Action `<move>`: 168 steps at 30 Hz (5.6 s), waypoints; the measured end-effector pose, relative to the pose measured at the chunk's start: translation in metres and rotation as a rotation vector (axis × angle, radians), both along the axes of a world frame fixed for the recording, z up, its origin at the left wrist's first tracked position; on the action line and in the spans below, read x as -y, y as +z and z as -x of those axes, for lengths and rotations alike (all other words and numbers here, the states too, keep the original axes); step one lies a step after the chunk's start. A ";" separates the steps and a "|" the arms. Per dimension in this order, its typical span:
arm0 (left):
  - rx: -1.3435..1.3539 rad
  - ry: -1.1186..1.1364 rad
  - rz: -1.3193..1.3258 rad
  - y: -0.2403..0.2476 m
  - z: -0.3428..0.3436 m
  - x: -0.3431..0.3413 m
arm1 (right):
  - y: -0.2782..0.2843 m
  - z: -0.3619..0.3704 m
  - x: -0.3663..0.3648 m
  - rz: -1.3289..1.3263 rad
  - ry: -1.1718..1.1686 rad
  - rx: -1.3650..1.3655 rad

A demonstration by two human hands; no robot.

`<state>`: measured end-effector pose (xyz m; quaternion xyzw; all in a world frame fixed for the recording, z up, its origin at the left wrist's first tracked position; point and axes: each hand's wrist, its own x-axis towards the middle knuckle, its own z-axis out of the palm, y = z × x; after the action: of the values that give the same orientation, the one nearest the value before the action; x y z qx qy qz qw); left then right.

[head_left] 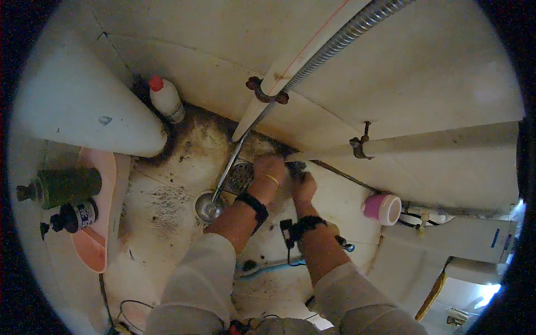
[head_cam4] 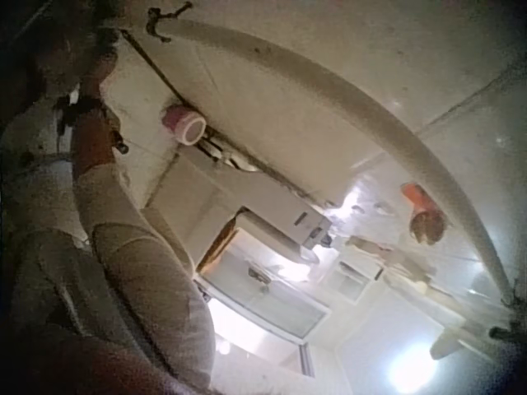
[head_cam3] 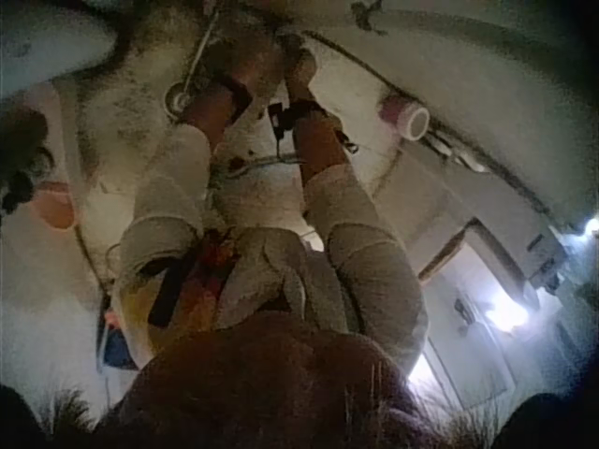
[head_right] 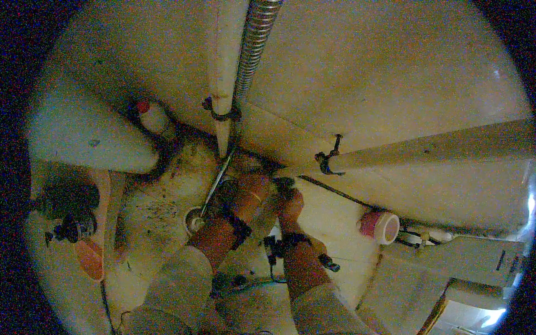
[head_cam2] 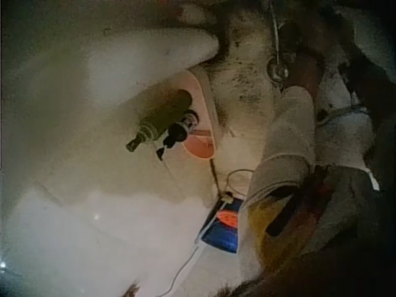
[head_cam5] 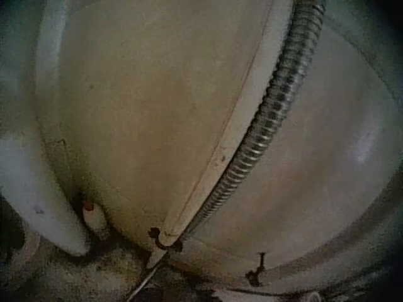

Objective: The person scrubs the floor tiles and the lower part of a tiled wall around a drain using a scouring pad and a brush.

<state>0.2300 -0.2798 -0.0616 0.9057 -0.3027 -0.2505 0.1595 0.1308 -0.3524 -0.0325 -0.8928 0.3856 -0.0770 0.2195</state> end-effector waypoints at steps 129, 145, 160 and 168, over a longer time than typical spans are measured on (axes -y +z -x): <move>-0.544 0.594 0.760 -0.081 -0.036 0.036 | 0.298 0.108 0.092 -0.368 0.308 -0.072; -0.390 0.227 0.451 0.032 0.032 -0.138 | 0.082 -0.040 0.075 0.623 1.477 -0.064; -0.409 0.432 0.665 0.156 0.060 -0.226 | 0.051 0.055 0.198 1.111 1.493 -0.292; -0.567 0.499 0.664 0.147 0.073 -0.209 | 0.033 -0.027 0.131 0.837 1.444 -0.166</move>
<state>0.1567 -0.0703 0.0852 0.7471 -0.0852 -0.3310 0.5702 0.1581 -0.4833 0.0007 -0.9309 -0.3264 0.0116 -0.1636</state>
